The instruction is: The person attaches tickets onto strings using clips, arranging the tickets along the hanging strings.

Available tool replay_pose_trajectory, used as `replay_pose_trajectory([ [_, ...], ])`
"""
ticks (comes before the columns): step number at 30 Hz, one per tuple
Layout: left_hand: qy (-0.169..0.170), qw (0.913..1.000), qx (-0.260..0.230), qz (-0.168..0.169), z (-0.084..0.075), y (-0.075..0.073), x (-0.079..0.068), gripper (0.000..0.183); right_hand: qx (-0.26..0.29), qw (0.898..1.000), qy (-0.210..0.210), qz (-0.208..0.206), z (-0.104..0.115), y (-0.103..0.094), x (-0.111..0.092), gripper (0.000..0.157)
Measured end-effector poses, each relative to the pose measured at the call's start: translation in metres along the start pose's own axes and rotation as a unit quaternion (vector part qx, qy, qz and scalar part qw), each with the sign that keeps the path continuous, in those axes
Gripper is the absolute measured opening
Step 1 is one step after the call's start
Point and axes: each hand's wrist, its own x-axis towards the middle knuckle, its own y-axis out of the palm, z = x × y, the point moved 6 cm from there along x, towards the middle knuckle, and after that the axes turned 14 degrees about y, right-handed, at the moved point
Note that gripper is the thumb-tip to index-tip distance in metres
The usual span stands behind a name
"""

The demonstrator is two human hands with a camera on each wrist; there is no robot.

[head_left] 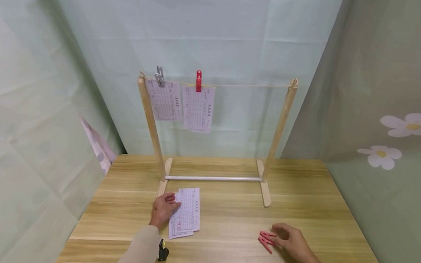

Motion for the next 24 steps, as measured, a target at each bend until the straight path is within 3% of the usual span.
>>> replay_pose_trajectory([
  [13,-0.003,0.9988,0.048,0.0,-0.0026,0.0058,-0.0057,0.049,-0.02,0.999,-0.041,0.009,-0.0003,0.0001,-0.0006,0.038],
  [24,0.01,0.9968,0.076,0.02,-0.0045,0.0057,-0.0016,0.044,-0.008,0.998,-0.066,-0.021,-0.0028,-0.0009,0.0007,0.029],
])
